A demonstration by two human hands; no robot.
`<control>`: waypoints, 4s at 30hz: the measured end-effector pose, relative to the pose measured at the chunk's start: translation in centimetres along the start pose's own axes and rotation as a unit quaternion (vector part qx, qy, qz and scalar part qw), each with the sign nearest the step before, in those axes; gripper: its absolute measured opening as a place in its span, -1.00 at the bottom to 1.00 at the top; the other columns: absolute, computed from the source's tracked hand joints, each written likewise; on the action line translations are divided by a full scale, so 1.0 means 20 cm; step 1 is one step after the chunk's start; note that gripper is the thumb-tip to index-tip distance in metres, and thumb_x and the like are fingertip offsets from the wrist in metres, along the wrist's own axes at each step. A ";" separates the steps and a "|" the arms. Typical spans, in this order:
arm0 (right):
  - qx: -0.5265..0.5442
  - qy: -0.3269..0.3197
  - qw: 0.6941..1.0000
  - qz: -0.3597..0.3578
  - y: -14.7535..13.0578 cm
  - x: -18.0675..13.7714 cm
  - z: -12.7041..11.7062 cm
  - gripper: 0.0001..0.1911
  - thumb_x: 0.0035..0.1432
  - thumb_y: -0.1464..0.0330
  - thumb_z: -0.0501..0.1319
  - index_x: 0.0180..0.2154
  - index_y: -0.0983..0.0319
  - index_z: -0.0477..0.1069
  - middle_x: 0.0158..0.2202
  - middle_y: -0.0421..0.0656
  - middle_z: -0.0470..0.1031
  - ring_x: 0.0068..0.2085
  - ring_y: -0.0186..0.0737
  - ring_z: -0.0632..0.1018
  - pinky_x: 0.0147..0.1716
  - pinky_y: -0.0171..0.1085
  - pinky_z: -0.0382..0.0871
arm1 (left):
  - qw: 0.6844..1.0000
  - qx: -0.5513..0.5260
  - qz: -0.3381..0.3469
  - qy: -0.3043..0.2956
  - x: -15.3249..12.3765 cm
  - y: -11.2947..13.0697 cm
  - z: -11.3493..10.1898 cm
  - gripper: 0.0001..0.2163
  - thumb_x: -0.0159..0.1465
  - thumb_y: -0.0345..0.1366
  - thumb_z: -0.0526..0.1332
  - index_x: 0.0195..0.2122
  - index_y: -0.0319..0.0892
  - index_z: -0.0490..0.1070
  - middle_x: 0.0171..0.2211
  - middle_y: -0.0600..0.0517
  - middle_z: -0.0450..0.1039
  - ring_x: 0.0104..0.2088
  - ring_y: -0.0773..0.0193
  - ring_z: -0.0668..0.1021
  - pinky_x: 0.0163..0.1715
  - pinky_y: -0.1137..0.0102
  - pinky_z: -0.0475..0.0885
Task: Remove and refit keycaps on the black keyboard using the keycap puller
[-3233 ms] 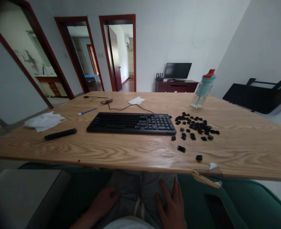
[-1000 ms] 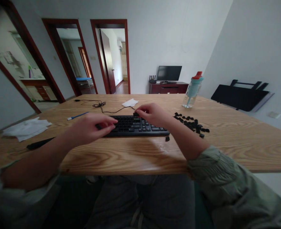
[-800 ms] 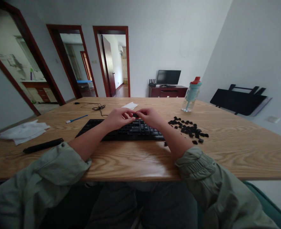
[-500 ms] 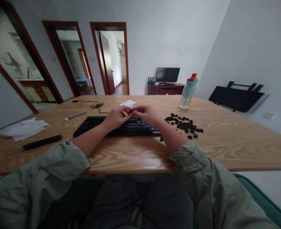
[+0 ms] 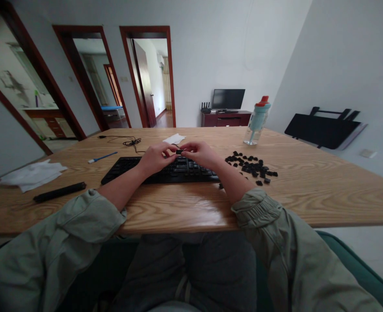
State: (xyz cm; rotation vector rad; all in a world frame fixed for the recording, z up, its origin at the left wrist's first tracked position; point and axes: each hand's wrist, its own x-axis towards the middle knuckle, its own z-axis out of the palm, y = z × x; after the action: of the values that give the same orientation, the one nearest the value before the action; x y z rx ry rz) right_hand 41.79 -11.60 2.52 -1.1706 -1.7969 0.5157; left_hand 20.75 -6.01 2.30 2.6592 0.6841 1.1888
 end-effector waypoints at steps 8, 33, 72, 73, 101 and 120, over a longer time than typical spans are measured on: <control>-0.115 -0.012 0.993 0.008 -0.01 -0.02 0.00 -0.71 0.18 0.27 0.25 -0.13 0.25 0.65 -0.26 -0.08 0.66 -0.28 -0.20 0.57 -0.24 -0.27 0.43 | 0.996 0.052 -0.015 -0.067 0.01 -0.04 0.02 -0.80 0.27 -0.26 0.27 -0.11 -0.11 0.58 -0.22 0.03 0.61 -0.35 0.27 0.58 -0.28 0.38 0.43; -0.309 -0.097 0.946 -0.009 0.06 -0.03 0.02 -0.77 0.16 0.41 0.25 -0.17 0.16 0.65 -0.28 -0.16 0.66 -0.27 -0.19 0.59 -0.21 -0.31 0.38 | 0.975 0.136 0.001 -0.175 0.00 -0.07 0.08 -0.75 0.27 -0.24 0.20 -0.13 -0.03 0.65 -0.19 0.01 0.66 -0.18 0.15 0.61 -0.13 0.34 0.47; -0.395 -0.119 0.910 -0.043 0.03 -0.06 0.06 -0.65 0.18 0.46 0.16 -0.10 0.23 0.67 -0.13 -0.04 0.60 -0.19 -0.15 0.57 -0.13 -0.29 0.36 | 0.951 0.204 0.061 -0.224 -0.01 -0.04 0.08 -0.56 0.23 -0.41 0.11 0.09 0.02 0.57 -0.14 -0.08 0.60 -0.12 0.07 0.59 -0.10 0.25 0.45; -0.400 -0.120 0.908 -0.041 0.03 -0.07 0.06 -0.66 0.19 0.45 0.15 -0.11 0.24 0.67 -0.14 -0.03 0.61 -0.20 -0.15 0.57 -0.15 -0.29 0.36 | 0.950 0.209 0.062 -0.224 -0.02 -0.04 0.08 -0.56 0.23 -0.41 0.11 0.07 0.01 0.58 -0.15 -0.08 0.60 -0.13 0.07 0.59 -0.12 0.25 0.46; -0.390 -0.027 0.920 -0.013 0.04 -0.14 0.09 -0.62 0.24 0.40 0.11 -0.02 0.21 0.62 -0.15 -0.07 0.59 -0.16 -0.14 0.57 -0.13 -0.28 0.36 | 0.957 0.222 0.027 -0.184 -0.07 0.03 0.07 -0.62 0.32 -0.37 0.06 0.08 -0.11 0.54 -0.06 -0.07 0.59 -0.06 0.12 0.58 -0.04 0.29 0.45; -0.379 -0.070 0.923 -0.024 0.00 -0.11 0.05 -0.64 0.21 0.39 0.14 -0.05 0.21 0.63 -0.15 -0.05 0.56 -0.18 -0.13 0.55 -0.10 -0.24 0.37 | 0.957 0.200 0.020 -0.210 -0.03 0.01 0.07 -0.59 0.23 -0.45 0.11 0.03 -0.03 0.59 -0.05 -0.02 0.61 -0.04 0.12 0.59 0.02 0.26 0.46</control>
State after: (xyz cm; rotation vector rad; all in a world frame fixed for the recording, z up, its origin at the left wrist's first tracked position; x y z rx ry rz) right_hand 41.17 -13.39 1.07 -1.6181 -2.2257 -0.1704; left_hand 21.43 -6.34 0.99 3.1190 0.8656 0.4896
